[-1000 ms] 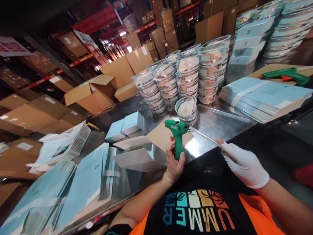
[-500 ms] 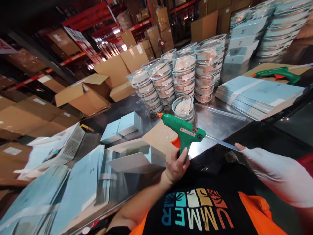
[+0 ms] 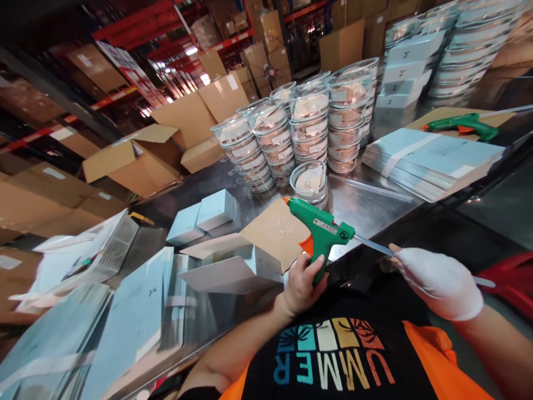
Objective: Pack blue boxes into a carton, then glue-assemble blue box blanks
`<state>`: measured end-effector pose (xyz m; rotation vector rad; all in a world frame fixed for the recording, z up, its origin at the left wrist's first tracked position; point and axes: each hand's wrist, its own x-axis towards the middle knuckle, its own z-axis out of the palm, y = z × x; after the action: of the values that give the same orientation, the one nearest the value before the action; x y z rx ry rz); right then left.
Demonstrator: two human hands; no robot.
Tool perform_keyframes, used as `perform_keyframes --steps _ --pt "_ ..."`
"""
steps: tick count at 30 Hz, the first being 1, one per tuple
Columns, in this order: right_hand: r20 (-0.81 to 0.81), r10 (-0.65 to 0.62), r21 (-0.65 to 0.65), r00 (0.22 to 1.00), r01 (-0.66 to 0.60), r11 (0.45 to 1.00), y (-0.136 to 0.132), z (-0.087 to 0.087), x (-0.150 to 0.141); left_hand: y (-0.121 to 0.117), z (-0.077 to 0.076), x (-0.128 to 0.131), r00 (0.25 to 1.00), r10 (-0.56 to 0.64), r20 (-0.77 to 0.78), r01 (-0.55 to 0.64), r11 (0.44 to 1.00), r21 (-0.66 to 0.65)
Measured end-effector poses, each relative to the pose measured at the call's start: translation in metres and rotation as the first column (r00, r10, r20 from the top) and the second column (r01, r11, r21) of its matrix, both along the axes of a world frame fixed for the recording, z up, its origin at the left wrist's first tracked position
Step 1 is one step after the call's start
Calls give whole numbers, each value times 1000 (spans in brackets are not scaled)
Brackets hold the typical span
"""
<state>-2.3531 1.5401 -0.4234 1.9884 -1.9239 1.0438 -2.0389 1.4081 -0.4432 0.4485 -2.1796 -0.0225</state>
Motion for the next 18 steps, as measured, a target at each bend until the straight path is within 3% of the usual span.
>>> perform_keyframes --steps 3,8,10,15,18 --pt "-131 66 -15 989 -69 998 -1 6 3 2 -1 -1 1000 3 -6 -3 1000 -10" --pt "199 107 -48 974 -99 994 -22 19 25 3 -4 -5 987 133 -89 -140 987 -81" --pt "251 99 -52 963 -89 995 -33 20 29 3 -5 -6 980 166 -111 -176 981 -83" --pt "-4 -8 -191 1000 7 981 -38 27 39 0 2 -6 968 195 -155 -212 972 -100" --pt "-119 55 -339 991 -92 936 -36 28 63 -1 7 -6 957 236 -166 -252 965 -78"
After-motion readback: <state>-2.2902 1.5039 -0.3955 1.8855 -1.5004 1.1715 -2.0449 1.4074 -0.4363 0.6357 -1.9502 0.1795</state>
